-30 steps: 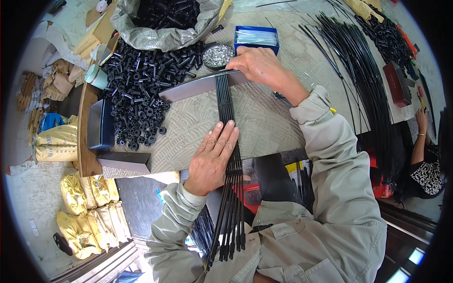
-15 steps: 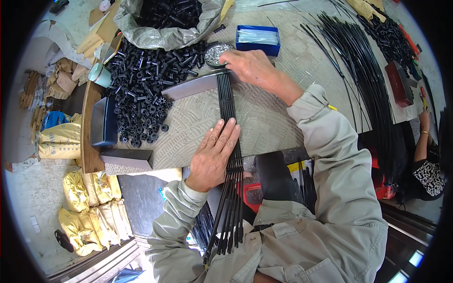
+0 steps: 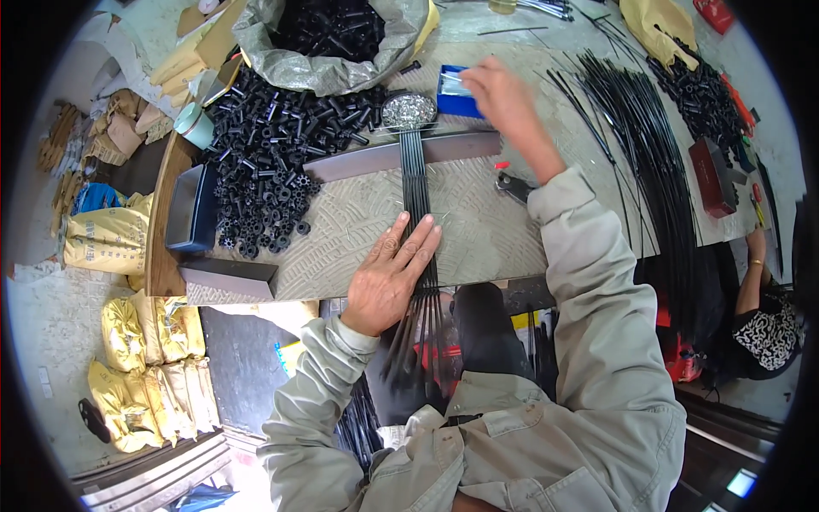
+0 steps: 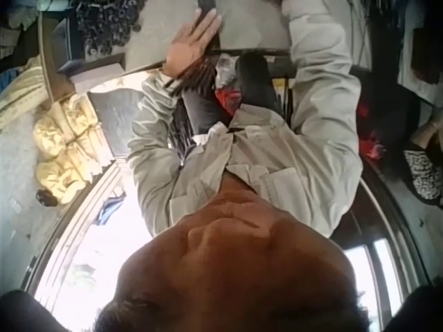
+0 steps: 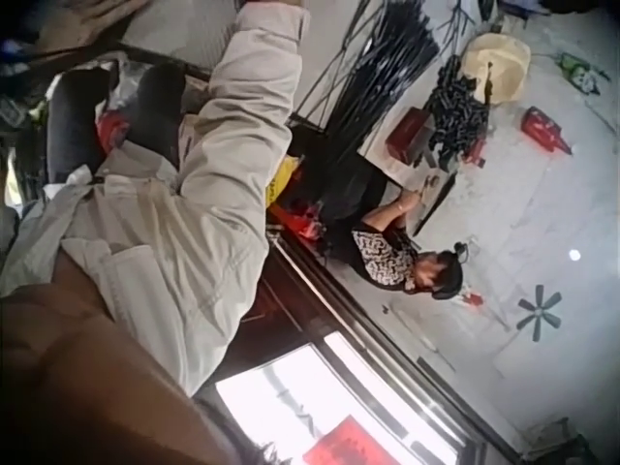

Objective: Assembling bundles of thin cables with connectors and crimping them using a manual tool.

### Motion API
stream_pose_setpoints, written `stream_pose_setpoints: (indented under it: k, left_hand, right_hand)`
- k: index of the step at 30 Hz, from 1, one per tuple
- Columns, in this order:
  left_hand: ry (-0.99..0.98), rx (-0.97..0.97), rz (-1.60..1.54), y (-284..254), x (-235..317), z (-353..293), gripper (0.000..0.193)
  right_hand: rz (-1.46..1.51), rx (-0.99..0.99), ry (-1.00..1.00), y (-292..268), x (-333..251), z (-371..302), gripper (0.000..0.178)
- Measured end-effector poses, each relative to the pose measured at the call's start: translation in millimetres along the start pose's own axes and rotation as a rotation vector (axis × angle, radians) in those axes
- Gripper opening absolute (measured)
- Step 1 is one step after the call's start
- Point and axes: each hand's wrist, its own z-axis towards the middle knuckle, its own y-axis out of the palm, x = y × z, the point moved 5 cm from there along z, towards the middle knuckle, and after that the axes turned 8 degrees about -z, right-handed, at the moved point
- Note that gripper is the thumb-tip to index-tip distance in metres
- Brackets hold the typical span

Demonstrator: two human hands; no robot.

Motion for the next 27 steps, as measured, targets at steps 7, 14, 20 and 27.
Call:
stream_pose_setpoints:
  k: [7, 14, 20, 27]
  left_hand:
    - [-0.003, 0.048, 0.016, -7.3, -3.3, 2.2, 0.061]
    - [0.024, 0.093, 0.128, -2.8, -5.5, -9.6, 0.058]
    - [0.046, 0.095, 0.015, -4.0, 6.1, -16.9, 0.070]
    - [0.073, 0.134, 0.067, 1.6, 1.7, -14.8, 0.082]
  right_hand:
    - [-0.314, -0.313, -0.065, 11.2, 23.1, 40.6, 0.008]
    - [-0.312, -0.427, -0.024, 20.3, 19.9, 35.1, 0.006]
    - [-0.365, -0.391, -0.157, 15.5, 24.6, 33.0, 0.006]
    - [0.306, -0.188, -0.004, -17.7, -0.4, 17.1, 0.016]
